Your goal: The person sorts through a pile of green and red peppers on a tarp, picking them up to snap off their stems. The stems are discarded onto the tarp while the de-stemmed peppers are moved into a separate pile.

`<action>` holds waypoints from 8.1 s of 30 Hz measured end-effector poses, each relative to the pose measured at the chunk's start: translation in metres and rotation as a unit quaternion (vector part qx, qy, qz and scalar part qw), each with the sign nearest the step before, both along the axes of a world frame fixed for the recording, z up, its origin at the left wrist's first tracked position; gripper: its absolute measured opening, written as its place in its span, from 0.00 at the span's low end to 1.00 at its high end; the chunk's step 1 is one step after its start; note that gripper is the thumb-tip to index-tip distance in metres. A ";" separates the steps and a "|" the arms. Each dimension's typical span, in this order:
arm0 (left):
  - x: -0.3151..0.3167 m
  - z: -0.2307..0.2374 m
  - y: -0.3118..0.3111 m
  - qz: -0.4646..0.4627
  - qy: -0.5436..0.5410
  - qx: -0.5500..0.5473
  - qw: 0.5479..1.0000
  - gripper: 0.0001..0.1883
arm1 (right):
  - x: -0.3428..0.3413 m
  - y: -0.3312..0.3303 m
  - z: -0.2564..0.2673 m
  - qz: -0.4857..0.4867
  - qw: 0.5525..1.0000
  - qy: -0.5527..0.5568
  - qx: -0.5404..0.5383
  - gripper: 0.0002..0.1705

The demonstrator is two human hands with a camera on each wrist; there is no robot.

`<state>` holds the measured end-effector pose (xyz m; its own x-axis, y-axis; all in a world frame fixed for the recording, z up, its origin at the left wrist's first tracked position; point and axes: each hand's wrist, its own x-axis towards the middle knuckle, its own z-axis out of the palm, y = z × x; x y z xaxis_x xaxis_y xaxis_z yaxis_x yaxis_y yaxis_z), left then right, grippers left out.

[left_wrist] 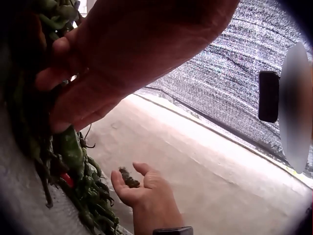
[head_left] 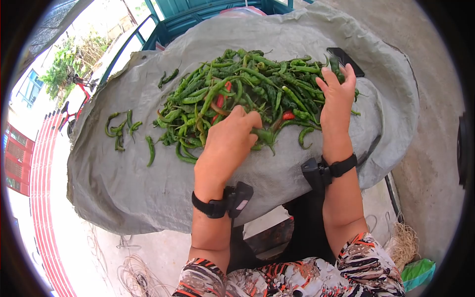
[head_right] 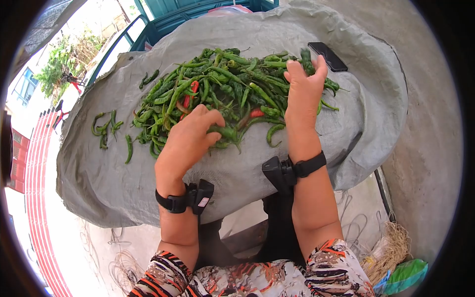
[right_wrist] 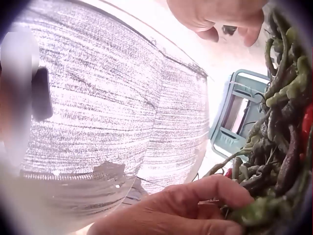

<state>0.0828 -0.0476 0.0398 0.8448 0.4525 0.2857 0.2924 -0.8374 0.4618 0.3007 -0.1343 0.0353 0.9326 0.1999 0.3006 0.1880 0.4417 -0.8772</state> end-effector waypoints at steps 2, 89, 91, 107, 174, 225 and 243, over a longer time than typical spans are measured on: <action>0.002 0.005 0.000 0.016 -0.052 -0.023 0.998 0.11 | -0.001 0.000 0.002 -0.022 0.999 -0.008 -0.022 0.44; 0.011 0.029 -0.010 0.075 -0.259 -0.254 0.929 0.09 | -0.026 -0.009 0.021 -0.004 0.986 -0.166 -0.029 0.18; 0.014 0.024 -0.008 0.075 -0.268 -0.262 0.924 0.09 | -0.020 -0.005 0.016 -0.049 0.981 -0.171 -0.073 0.21; 0.029 0.017 -0.013 0.067 -0.283 -0.310 0.905 0.18 | -0.027 -0.009 0.013 0.152 0.908 -0.253 -0.298 0.14; 0.041 0.004 -0.014 0.069 -0.221 -0.240 0.943 0.12 | -0.020 -0.017 -0.011 0.055 0.693 -0.395 -0.601 0.14; 0.067 -0.048 -0.009 0.014 -0.120 -0.070 0.990 0.08 | -0.008 -0.034 0.001 0.287 0.741 -0.382 -0.471 0.18; 0.043 -0.001 -0.002 0.008 -0.223 -0.352 0.909 0.10 | -0.015 -0.023 0.022 -0.057 0.930 -0.310 -0.188 0.14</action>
<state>0.1258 -0.0500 0.0391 0.7071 0.6674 0.2334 -0.0460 -0.2859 0.9571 0.2852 -0.1569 0.0578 0.6255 0.3105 0.7158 0.7355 0.0716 -0.6737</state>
